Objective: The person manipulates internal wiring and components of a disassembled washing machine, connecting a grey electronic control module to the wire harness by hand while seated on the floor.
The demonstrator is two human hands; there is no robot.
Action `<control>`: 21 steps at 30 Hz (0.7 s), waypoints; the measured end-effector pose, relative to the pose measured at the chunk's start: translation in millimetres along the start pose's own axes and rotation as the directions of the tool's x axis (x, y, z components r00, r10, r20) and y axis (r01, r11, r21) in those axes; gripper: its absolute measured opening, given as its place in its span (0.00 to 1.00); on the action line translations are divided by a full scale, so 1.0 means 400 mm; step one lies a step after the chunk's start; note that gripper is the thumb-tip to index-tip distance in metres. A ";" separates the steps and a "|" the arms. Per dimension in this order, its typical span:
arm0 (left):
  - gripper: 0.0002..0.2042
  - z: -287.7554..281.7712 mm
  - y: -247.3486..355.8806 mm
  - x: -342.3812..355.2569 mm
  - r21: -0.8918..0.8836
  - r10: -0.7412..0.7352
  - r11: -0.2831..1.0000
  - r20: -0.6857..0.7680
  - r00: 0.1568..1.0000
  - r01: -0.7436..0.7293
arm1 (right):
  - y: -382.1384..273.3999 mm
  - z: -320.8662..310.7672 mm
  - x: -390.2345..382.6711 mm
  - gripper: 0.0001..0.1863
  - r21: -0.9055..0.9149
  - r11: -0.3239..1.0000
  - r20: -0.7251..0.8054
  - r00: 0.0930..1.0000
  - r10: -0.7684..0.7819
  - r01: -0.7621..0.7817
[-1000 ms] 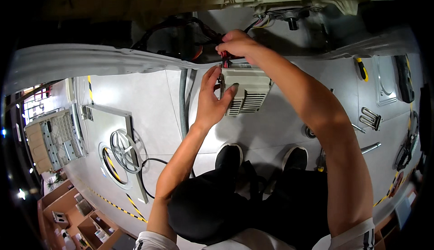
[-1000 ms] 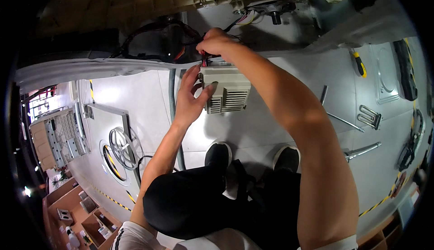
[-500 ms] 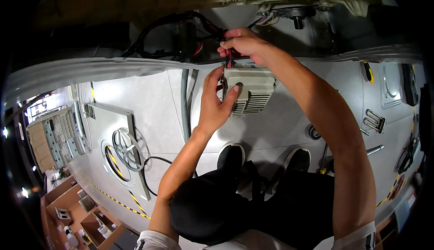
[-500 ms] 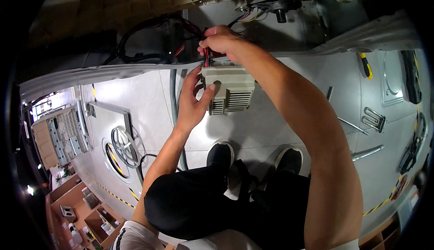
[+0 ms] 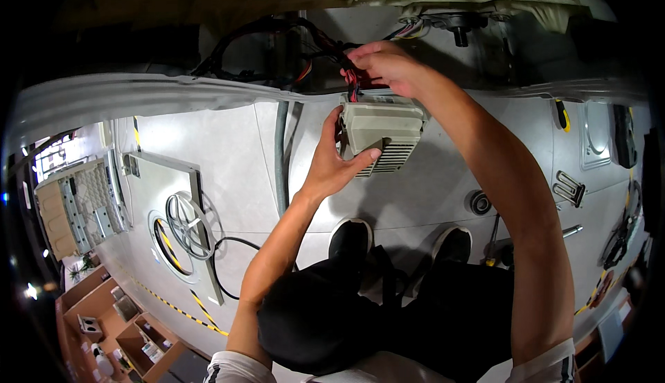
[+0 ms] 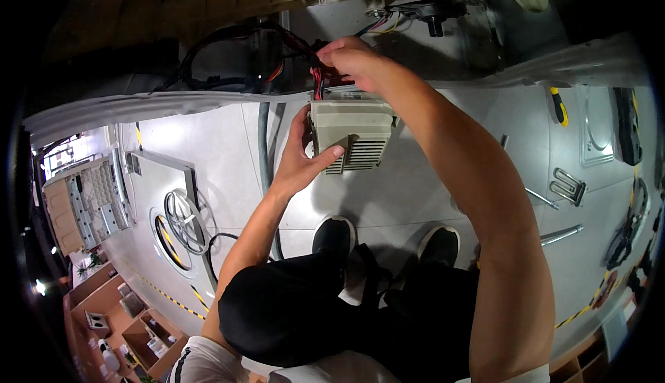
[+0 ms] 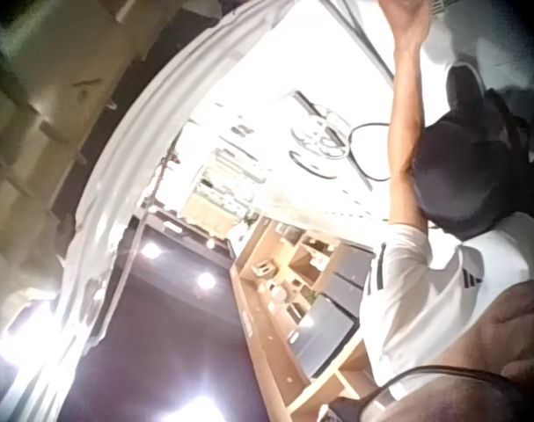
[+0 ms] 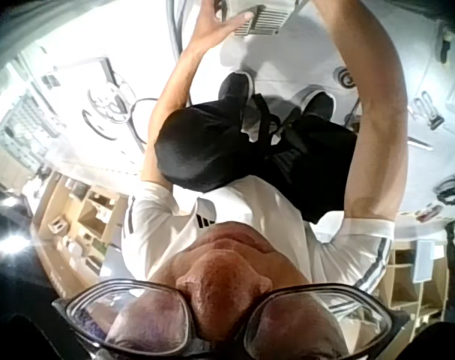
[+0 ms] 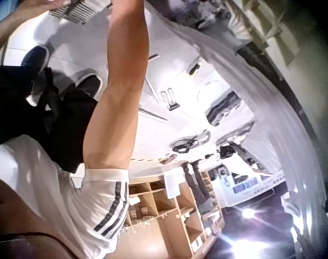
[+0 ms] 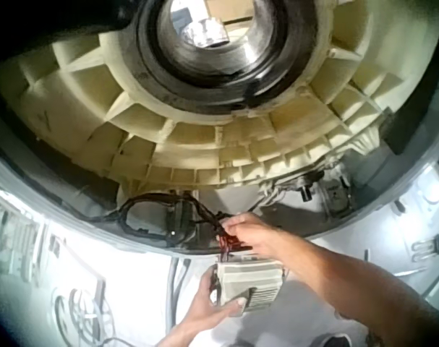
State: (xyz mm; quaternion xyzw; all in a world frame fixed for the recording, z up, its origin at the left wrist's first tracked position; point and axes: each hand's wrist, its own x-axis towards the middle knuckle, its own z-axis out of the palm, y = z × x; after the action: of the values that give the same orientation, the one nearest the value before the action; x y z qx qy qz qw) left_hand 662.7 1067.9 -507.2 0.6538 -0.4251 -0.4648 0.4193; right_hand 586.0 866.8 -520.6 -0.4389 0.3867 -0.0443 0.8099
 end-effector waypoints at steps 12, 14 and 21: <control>0.47 -0.008 0.003 0.001 0.090 0.049 0.995 -0.012 0.999 -0.048 | -0.009 0.002 0.042 0.16 -0.091 0.994 -0.011 0.998 0.061 -0.062; 0.46 -0.013 -0.002 -0.002 0.083 0.021 0.996 -0.009 1.000 -0.020 | -0.007 0.004 0.040 0.15 -0.018 0.997 0.028 0.996 0.082 -0.081; 0.31 -0.040 0.022 0.016 0.151 -0.035 0.987 -0.116 0.993 0.053 | -0.003 -0.005 0.033 0.13 0.060 0.994 0.064 0.995 0.083 -0.087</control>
State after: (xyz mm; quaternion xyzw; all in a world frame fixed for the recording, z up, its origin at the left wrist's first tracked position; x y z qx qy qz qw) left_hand 677.7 1061.9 -497.1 0.7188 -0.4208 -0.4019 0.3804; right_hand 594.3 859.5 -528.1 -0.3976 0.3783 -0.0085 0.8359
